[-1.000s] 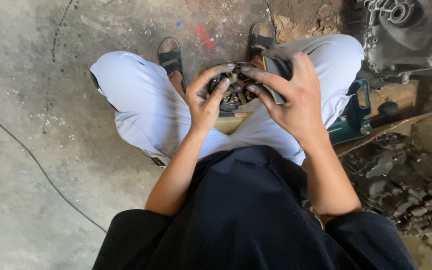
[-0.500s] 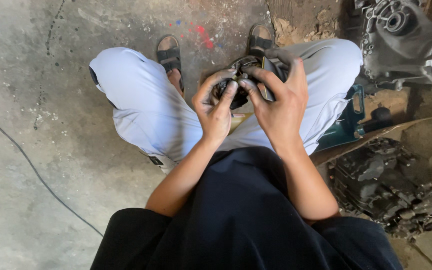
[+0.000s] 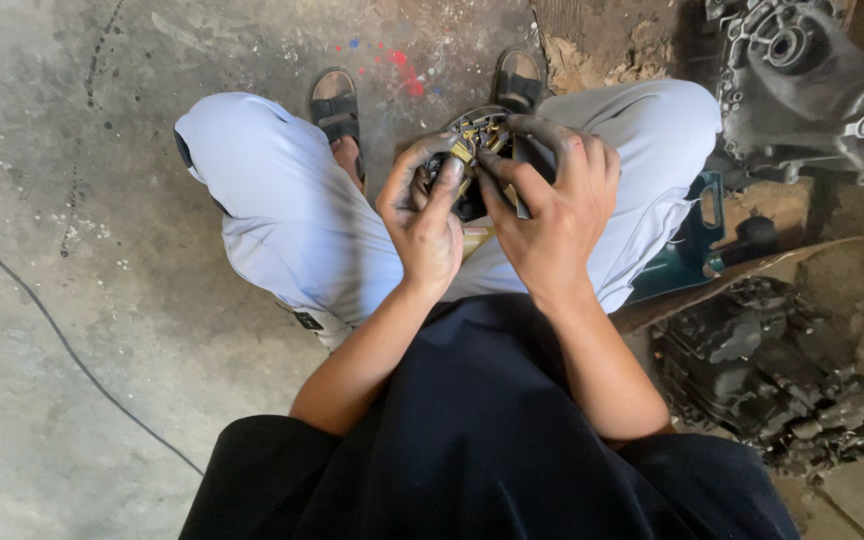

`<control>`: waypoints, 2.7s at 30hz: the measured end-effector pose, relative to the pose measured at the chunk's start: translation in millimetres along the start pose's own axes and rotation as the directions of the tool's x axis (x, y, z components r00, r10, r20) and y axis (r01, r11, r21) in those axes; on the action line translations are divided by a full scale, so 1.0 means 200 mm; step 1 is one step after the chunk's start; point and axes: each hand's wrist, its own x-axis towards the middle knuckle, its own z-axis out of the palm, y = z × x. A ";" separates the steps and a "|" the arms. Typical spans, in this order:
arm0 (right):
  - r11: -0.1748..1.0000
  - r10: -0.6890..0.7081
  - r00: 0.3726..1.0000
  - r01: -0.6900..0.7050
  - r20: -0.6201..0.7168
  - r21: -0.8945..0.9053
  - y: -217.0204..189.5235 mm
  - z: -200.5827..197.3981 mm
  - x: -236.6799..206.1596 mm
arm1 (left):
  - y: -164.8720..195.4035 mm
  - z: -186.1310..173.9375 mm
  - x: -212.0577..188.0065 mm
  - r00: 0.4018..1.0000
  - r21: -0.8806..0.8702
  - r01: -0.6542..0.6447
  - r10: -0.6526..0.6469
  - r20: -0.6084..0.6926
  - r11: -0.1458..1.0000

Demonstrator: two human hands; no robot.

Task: The person sits on the floor and uses a sanding block to smooth the surfaces of a circular mechanical part. They repeatedly rub the sanding block against the part's edges and faces, rotating the part to access different areas.

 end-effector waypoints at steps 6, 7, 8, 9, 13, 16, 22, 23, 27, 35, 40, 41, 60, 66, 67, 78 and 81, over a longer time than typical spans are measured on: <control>0.998 0.051 0.999 -0.051 -0.006 0.029 0.00 0.03 -0.01 | -0.01 0.00 -0.01 1.000 -0.007 -0.010 0.010 -0.007 1.000; 0.997 0.062 0.998 -0.062 -0.004 0.046 0.00 0.04 -0.01 | -0.01 0.00 -0.02 1.000 0.001 -0.020 0.020 -0.008 1.000; 0.995 0.073 0.997 -0.073 -0.003 0.063 0.00 0.04 -0.01 | -0.01 0.00 -0.02 1.000 0.008 -0.030 0.030 -0.008 1.000; 0.995 0.070 0.998 -0.070 -0.006 0.065 0.00 0.04 -0.02 | -0.01 0.00 -0.02 0.999 0.017 -0.041 0.041 -0.008 0.999; 0.993 0.078 0.997 -0.076 -0.025 0.091 0.00 0.06 -0.03 | 0.00 0.00 -0.02 0.999 0.055 -0.050 0.051 -0.011 0.997; 0.990 0.094 0.995 -0.090 -0.025 0.113 0.01 0.07 -0.03 | -0.01 -0.01 -0.02 0.999 0.058 -0.052 0.052 -0.009 0.997; 0.993 0.071 0.997 -0.071 0.013 0.089 0.04 0.05 -0.02 | 0.00 -0.01 0.00 0.999 0.026 -0.037 0.037 0.004 0.999; 0.995 0.050 0.998 -0.052 0.025 0.080 0.05 0.03 -0.02 | 0.01 -0.02 0.01 1.000 0.013 -0.011 0.011 0.003 1.000; 0.994 -0.063 0.995 0.055 0.077 0.094 0.12 -0.09 0.04 | 0.07 -0.05 0.08 0.975 0.019 0.221 -0.221 0.012 0.975; 0.929 -0.342 0.894 0.367 0.291 -0.036 0.17 -0.18 0.18 | 0.11 -0.02 0.10 0.916 0.044 0.384 -0.387 0.105 0.922; 0.899 -0.409 0.850 0.438 0.332 -0.011 0.19 -0.18 0.22 | 0.12 0.00 0.11 0.900 0.063 0.413 -0.418 0.124 0.909; 0.895 -0.418 0.841 0.446 0.343 -0.004 0.20 -0.18 0.22 | 0.13 0.00 0.11 0.895 0.070 0.423 -0.429 0.119 0.903; 0.888 -0.442 0.775 0.450 0.451 0.096 0.28 -0.13 0.28 | 0.09 -0.03 0.13 0.891 0.103 0.418 -0.429 0.149 0.903; 0.898 -0.424 0.787 0.429 0.449 0.096 0.28 -0.13 0.29 | 0.08 -0.01 0.11 0.902 0.036 0.416 -0.418 0.106 0.909; 0.907 -0.409 0.801 0.411 0.437 0.094 0.28 -0.12 0.28 | 0.08 0.00 0.11 0.909 0.043 0.400 -0.403 0.106 0.915; 0.900 -0.427 0.786 0.419 0.446 0.124 0.30 -0.12 0.28 | 0.07 -0.02 0.13 0.886 0.037 0.455 -0.457 0.083 0.890; 0.895 -0.426 0.760 0.434 0.492 0.105 0.30 -0.13 0.29 | 0.07 -0.02 0.12 0.884 0.058 0.447 -0.451 0.123 0.893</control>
